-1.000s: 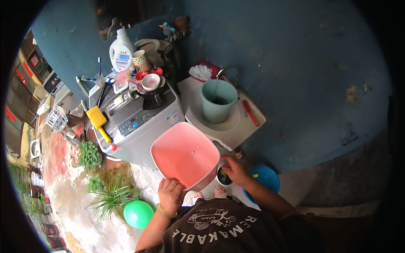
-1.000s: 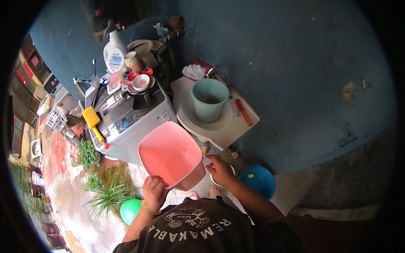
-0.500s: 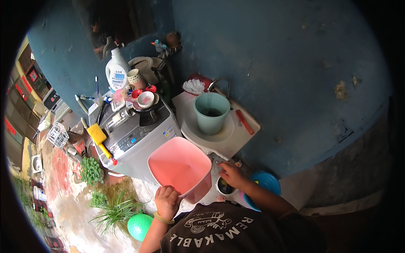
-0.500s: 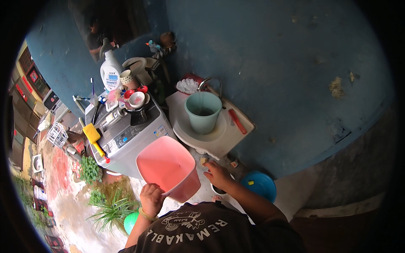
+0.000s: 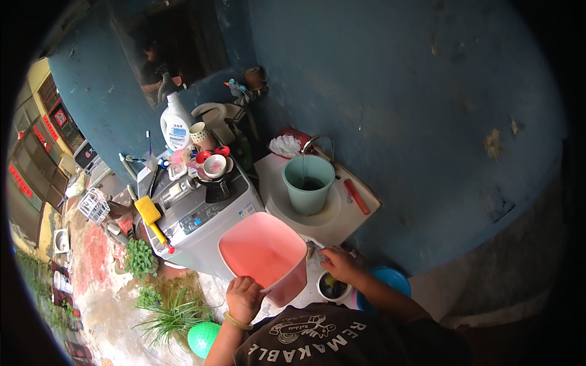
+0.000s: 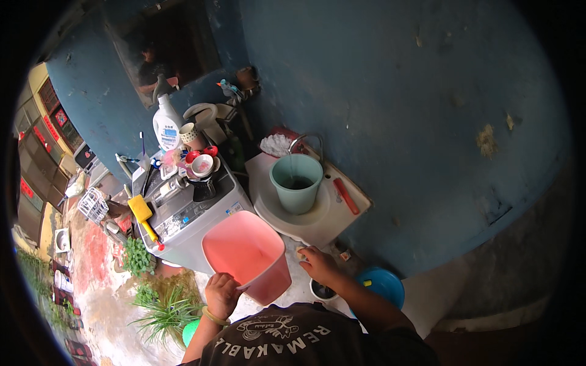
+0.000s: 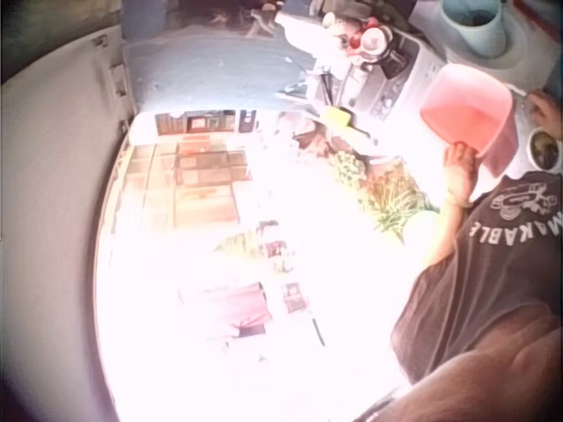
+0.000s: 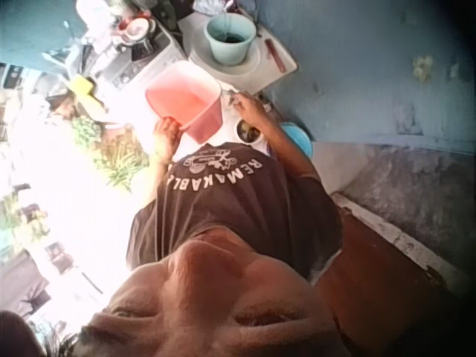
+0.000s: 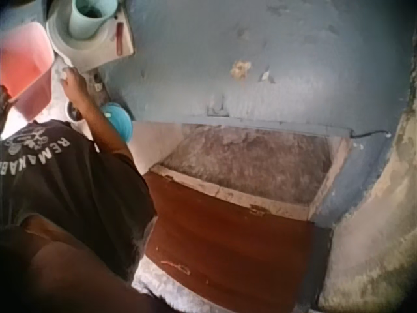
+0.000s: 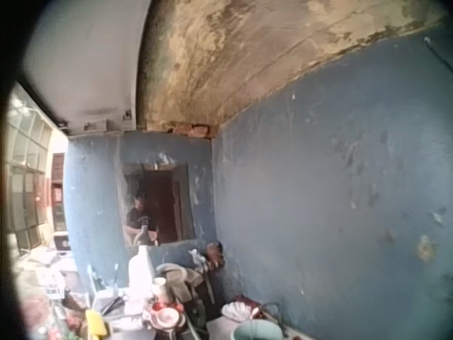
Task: The person washes a dark cloth by hand in a sink using a green cup to pour water and a yellow sponge to scrub. They rinse the cloth, transfer it to a pink basin, and continue scrubbing and rinsing under running water.
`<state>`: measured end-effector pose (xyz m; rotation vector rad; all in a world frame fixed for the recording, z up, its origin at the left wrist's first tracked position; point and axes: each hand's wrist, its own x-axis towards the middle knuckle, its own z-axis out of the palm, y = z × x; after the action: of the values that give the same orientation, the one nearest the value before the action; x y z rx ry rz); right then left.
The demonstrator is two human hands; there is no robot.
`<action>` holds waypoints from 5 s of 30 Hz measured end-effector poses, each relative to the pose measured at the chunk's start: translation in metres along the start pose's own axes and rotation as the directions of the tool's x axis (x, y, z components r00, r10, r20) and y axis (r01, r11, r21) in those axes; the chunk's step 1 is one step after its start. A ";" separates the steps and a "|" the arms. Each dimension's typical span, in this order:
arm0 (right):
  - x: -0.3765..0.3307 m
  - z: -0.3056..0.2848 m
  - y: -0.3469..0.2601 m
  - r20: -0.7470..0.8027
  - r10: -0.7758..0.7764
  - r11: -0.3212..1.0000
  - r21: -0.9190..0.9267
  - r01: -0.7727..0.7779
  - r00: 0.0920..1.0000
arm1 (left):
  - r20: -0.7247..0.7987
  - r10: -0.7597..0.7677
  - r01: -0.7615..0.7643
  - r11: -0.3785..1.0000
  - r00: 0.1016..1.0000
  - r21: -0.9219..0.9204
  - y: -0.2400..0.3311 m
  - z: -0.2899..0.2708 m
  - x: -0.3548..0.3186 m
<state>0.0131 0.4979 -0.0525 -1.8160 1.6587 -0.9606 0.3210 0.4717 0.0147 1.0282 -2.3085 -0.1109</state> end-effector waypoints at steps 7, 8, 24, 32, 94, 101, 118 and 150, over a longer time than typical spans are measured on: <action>0.014 -0.023 0.014 0.005 -0.015 1.000 0.025 0.014 1.000 | -0.016 0.012 -0.012 1.000 1.000 0.017 0.022 0.004 0.024; 0.015 -0.032 0.006 0.017 -0.012 1.000 0.028 0.011 1.000 | -0.016 0.006 -0.006 1.000 1.000 0.024 0.026 0.004 0.026; 0.041 -0.083 0.034 -0.127 -0.183 0.980 0.049 0.190 0.975 | 0.054 0.001 -0.003 0.999 0.999 0.045 0.068 0.034 0.061; 0.040 -0.093 0.028 -0.086 -0.139 0.985 0.087 0.146 0.987 | 0.051 0.002 -0.006 0.996 0.999 0.085 0.081 0.037 0.067; 0.032 -0.090 0.034 -0.061 -0.207 0.975 0.073 0.211 0.977 | 0.111 0.000 -0.007 0.998 0.994 0.062 0.085 0.056 0.072; 0.031 -0.089 0.029 -0.055 -0.199 0.978 0.056 0.202 0.978 | 0.120 0.008 -0.016 0.998 0.993 0.060 0.083 0.055 0.070; 0.026 -0.085 0.029 -0.037 -0.201 0.975 0.086 0.203 0.979 | 0.123 0.006 -0.011 0.999 0.992 0.047 0.083 0.052 0.067; 0.025 -0.089 0.035 -0.024 -0.185 0.982 0.030 0.186 0.982 | 0.099 -0.021 0.013 0.997 0.995 0.074 0.080 0.053 0.072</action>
<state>-0.0777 0.4776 -0.0189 -1.9714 1.4970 -1.0818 0.2022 0.4690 0.0312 1.1019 -2.4105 -0.0868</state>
